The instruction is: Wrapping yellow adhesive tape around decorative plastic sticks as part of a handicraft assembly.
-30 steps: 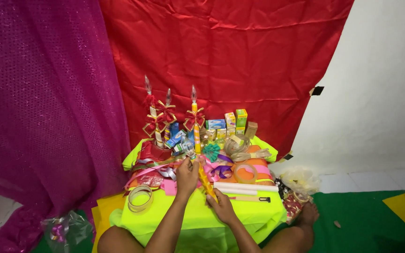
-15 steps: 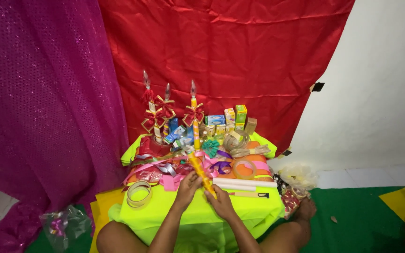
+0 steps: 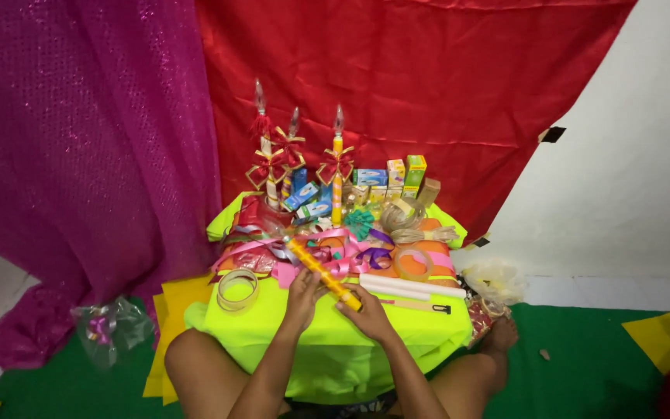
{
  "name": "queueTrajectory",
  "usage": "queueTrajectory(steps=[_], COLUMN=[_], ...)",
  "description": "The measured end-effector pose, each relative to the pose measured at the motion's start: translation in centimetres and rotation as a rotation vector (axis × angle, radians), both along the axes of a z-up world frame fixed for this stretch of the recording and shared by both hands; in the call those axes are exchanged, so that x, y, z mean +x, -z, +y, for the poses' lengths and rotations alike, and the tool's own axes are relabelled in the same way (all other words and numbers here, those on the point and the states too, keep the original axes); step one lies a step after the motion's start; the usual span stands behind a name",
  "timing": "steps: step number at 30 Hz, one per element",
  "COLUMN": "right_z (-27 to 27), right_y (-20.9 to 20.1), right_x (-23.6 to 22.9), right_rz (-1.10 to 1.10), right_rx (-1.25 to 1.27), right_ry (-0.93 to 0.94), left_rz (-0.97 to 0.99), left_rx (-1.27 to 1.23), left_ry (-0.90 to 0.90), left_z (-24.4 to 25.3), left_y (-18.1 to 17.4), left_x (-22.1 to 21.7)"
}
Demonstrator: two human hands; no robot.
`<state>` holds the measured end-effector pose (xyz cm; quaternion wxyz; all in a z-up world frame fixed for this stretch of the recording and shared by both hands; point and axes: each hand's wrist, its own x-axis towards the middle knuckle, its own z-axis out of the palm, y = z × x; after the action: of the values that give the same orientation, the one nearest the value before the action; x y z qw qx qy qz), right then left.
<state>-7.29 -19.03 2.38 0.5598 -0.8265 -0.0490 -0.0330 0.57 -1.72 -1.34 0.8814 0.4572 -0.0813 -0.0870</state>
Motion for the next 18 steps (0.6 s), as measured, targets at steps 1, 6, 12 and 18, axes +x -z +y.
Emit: queueTrajectory(steps=[1,6,12,18], right_z=[0.1,0.4,0.4,0.1], right_y=[-0.2,-0.8,0.3,0.6], right_x=[-0.1,0.0,0.3,0.3], right_rz=[0.004,-0.094,-0.142,-0.119], right_rx=[-0.004,0.035,-0.072,-0.092], right_ry=[-0.006,0.065,0.097,0.084], left_rz=[0.004,-0.032,-0.045,-0.058], left_rx=[-0.004,-0.029,-0.018,0.018], left_ry=[-0.006,-0.032,-0.041,-0.042], left_z=[-0.3,-1.1,-1.0,-0.9], left_y=[1.7,5.5,4.1,3.2], left_x=[0.6,2.3,1.4,0.9])
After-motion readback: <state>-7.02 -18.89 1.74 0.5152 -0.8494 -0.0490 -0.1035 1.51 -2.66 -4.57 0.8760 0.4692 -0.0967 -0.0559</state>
